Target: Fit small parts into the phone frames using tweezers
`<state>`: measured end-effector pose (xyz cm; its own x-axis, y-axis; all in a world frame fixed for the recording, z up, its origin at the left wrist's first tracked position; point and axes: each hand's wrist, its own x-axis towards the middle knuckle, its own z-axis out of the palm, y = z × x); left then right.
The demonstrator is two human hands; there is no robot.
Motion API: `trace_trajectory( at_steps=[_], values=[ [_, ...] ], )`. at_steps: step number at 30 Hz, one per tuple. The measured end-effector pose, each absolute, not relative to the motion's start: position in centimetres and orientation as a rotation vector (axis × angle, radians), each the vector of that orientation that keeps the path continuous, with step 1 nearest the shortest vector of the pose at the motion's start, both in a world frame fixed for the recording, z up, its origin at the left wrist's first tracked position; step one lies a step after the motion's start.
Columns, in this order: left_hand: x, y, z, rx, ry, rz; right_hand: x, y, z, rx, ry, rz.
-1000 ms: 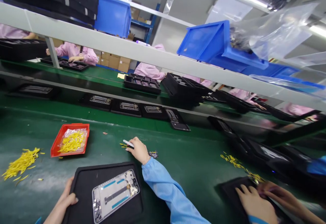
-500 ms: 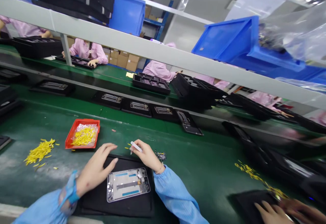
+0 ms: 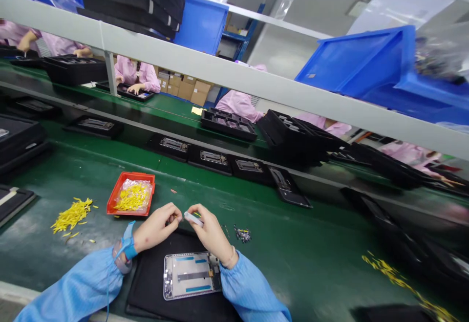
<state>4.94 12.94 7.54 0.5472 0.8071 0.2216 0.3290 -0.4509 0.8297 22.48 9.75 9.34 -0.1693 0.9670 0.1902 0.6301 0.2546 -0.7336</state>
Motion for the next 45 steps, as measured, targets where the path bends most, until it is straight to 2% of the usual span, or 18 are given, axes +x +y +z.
trace_trajectory(
  at_steps=[3,6,15,18,22,25,30,38,45],
  values=[
    [4.7,13.0,7.3,2.016,0.986,0.927,21.6,9.3,9.3,-1.474,-1.888,0.360],
    [4.4,12.9,7.3,2.044,1.005,1.002,20.7,9.2,9.6,-1.523,-2.009,0.221],
    [2.5,12.3,7.5,2.413,1.075,0.933,19.1,10.7,10.5,-1.496,-2.383,0.127],
    [1.2,12.2,7.2,2.344,1.176,1.047,18.5,11.9,10.9,-1.447,-2.443,0.110],
    [-1.1,12.7,6.6,2.109,1.599,1.394,16.8,14.7,11.9,-1.468,-2.310,0.195],
    [-2.7,13.3,6.1,1.987,1.771,1.473,14.7,17.3,12.2,-1.488,-2.224,0.407],
    [-3.5,13.8,6.0,1.940,1.717,1.405,12.0,19.9,11.3,-1.445,-2.135,0.602],
    [-2.8,13.7,6.1,2.002,1.634,1.401,12.7,18.2,10.5,-1.177,-2.078,0.837],
    [-3.2,13.8,6.3,2.232,1.554,1.367,12.4,17.3,11.1,-1.254,-2.286,0.693]
  ],
)
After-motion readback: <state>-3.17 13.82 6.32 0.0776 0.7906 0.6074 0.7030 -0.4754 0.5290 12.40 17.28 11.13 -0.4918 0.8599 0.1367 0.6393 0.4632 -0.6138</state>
